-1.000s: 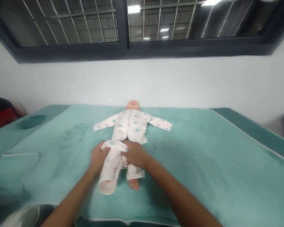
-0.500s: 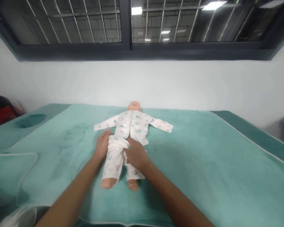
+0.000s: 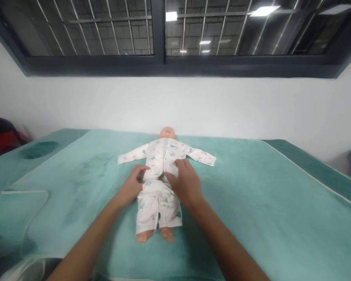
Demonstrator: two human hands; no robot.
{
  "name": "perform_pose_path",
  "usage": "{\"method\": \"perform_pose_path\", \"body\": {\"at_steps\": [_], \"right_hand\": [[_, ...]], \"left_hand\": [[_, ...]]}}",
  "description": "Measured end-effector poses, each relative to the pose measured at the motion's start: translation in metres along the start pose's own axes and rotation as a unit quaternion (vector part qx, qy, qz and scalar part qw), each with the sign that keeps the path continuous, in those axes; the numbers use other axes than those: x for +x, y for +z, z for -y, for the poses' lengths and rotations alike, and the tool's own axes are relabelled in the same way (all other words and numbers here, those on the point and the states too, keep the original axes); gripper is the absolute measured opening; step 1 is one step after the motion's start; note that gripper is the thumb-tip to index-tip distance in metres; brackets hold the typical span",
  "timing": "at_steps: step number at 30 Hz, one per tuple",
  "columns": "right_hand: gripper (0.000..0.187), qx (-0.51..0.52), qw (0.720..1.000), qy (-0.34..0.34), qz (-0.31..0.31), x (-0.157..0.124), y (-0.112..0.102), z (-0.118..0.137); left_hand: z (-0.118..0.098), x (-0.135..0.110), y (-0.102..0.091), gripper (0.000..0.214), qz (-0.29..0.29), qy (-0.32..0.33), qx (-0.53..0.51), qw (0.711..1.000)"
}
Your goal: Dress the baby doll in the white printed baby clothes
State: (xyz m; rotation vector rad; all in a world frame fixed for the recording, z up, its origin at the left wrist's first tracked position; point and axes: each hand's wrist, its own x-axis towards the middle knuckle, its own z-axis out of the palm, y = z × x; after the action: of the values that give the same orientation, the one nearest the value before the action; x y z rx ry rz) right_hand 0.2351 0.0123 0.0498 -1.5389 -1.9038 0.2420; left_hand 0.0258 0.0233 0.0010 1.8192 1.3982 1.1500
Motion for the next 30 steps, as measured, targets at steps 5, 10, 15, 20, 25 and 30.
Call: {"method": "perform_pose_path", "body": {"at_steps": [5, 10, 15, 20, 25, 30], "right_hand": [[0.011, -0.113, 0.991, -0.045, 0.061, 0.017, 0.02, 0.002], [0.019, 0.08, 0.996, 0.034, 0.024, 0.032, 0.014, -0.014], [0.033, 0.323, 0.909, 0.236, -0.115, 0.015, -0.01, -0.083], [0.031, 0.109, 0.955, 0.262, -0.089, -0.008, -0.028, -0.132], [0.023, 0.097, 0.991, 0.081, -0.051, -0.01, -0.015, -0.09], [0.022, 0.227, 0.96, -0.01, 0.164, -0.012, 0.002, -0.051]], "left_hand": [[-0.031, 0.008, 0.007, 0.031, -0.003, 0.082, 0.272, 0.959], [-0.041, 0.015, 0.01, 0.013, -0.057, 0.064, 0.238, 0.967], [-0.006, 0.01, -0.013, 0.018, -0.304, -0.163, -0.135, 0.929], [0.029, -0.011, -0.033, 0.011, -0.309, -0.226, -0.019, 0.924], [0.028, -0.021, -0.022, 0.016, -0.275, -0.079, 0.073, 0.955], [0.012, -0.027, -0.017, 0.022, -0.012, -0.078, -0.052, 0.996]]}}
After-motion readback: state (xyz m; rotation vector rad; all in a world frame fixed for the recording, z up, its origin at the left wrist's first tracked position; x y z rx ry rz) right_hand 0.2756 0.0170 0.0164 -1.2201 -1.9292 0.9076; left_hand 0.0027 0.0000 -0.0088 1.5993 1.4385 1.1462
